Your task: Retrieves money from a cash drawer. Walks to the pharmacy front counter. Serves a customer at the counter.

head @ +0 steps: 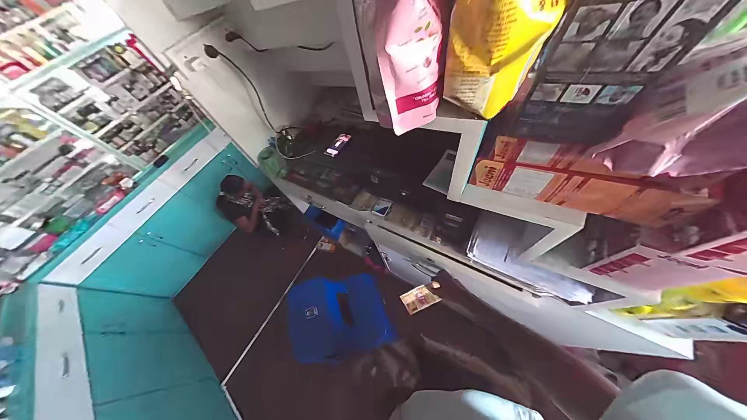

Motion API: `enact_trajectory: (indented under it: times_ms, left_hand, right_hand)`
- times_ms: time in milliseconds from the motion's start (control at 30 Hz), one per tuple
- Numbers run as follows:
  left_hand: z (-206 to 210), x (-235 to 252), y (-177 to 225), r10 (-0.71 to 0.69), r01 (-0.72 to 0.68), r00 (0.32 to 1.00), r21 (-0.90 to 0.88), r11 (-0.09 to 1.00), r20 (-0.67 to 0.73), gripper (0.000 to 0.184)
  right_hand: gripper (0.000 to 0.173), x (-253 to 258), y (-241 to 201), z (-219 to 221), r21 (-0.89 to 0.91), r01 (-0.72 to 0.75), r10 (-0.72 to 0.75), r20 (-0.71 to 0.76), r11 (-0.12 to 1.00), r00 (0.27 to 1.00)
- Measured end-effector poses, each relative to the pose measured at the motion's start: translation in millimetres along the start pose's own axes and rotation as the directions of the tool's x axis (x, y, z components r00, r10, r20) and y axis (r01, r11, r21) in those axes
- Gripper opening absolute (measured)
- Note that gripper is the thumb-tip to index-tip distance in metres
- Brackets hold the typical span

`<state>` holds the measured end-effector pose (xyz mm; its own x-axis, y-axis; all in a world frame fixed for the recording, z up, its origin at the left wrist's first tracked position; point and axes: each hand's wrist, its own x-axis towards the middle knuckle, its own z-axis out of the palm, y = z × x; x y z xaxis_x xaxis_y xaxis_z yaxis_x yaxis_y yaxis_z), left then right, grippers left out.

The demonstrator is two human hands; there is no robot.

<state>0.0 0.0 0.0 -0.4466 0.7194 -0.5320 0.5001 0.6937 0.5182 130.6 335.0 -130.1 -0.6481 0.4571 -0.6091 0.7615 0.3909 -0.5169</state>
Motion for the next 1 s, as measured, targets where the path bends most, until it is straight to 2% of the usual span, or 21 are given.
enact_trajectory:
  times_ms: [33,100,167,233,300,367,433,500,600,700,733,767,800,833,900,1000]
  left_hand:
    - [9.2,28.1,-16.5,0.116,-0.116,0.987,0.005,0.993,-0.113,0.036]
    - [10.9,77.6,-23.3,0.194,-0.191,0.974,0.036,0.981,-0.116,0.036]
    - [7.7,116.4,-14.5,0.241,-0.234,0.968,0.097,0.968,-0.068,0.035]
    - [5.2,148.3,-6.8,0.309,-0.296,0.949,0.171,0.94,-0.057,0.035]
    - [1.9,174.9,-3.5,0.355,-0.333,0.932,0.226,0.915,-0.065,0.034]
    - [-2.2,202.5,-1.0,0.388,-0.356,0.919,0.271,0.894,-0.073,0.034]
    - [-1.9,226.9,0.5,0.394,-0.356,0.918,0.34,0.87,-0.044,0.035]
    - [-0.2,242.4,3.2,0.325,-0.301,0.946,0.415,0.859,0.013,0.037]
    - [6.6,257.2,-1.7,0.254,-0.242,0.966,0.503,0.83,0.047,0.035]
    - [18.8,251.7,-20.4,0.209,-0.189,0.977,0.574,0.797,0.032,0.034]
    - [22.7,248.0,-29.0,0.214,-0.182,0.977,0.581,0.793,0.014,0.034]
    - [24.1,244.1,-36.1,0.218,-0.176,0.976,0.581,0.795,-0.002,0.034]
    - [24.3,239.4,-42.8,0.216,-0.171,0.976,0.578,0.798,-0.009,0.034]
    - [24.1,234.0,-49.0,0.22,-0.174,0.975,0.57,0.803,-0.013,0.034]
    - [23.4,225.2,-59.1,0.228,-0.183,0.973,0.561,0.807,-0.012,0.034]
    - [20.8,217.8,-65.3,0.232,-0.205,0.972,0.543,0.814,0.018,0.035]
  right_hand:
    - [0.048,-21.5,-18.8,-6.0,-0.017,0.021,-0.02,0.057,1.0,0.998]
    - [0.045,-28.1,-9.5,23.8,0.063,0.168,-0.164,-0.066,0.984,0.984]
    - [0.042,-31.4,0.5,58.3,0.206,0.144,-0.127,-0.095,0.968,0.987]
    - [0.04,-33.9,7.0,89.4,0.204,0.109,-0.096,-0.071,0.973,0.993]
    - [0.037,-59.8,-6.8,97.8,0.232,0.082,-0.064,-0.084,0.969,0.994]
    - [0.032,-90.8,-21.6,84.1,0.322,0.06,0.005,-0.2,0.945,0.98]
    - [0.032,-102.7,-17.9,65.0,0.462,0.0,0.163,-0.312,0.887,0.936]
    - [0.032,-93.1,-3.7,52.9,0.596,-0.026,0.323,-0.398,0.803,0.859]
    - [0.037,-62.5,13.3,51.4,0.727,-0.042,0.468,-0.395,0.686,0.791]
    - [0.06,-68.3,8.2,67.2,0.605,-0.218,0.522,-0.386,0.766,0.761]
    - [0.056,-81.2,-1.8,73.4,0.549,-0.257,0.526,-0.415,0.796,0.742]
    - [0.044,-95.6,-13.9,78.9,0.494,-0.296,0.527,-0.435,0.817,0.73]
    - [0.034,-108.8,-23.6,87.9,0.442,-0.335,0.524,-0.426,0.832,0.738]
    - [0.03,-120.9,-31.7,98.8,0.387,-0.379,0.518,-0.371,0.841,0.771]
    - [0.029,-132.9,-42.2,130.1,0.273,-0.451,0.516,-0.258,0.85,0.816]
    - [0.031,-125.1,-57.6,170.0,0.171,-0.562,0.587,-0.22,0.809,0.779]
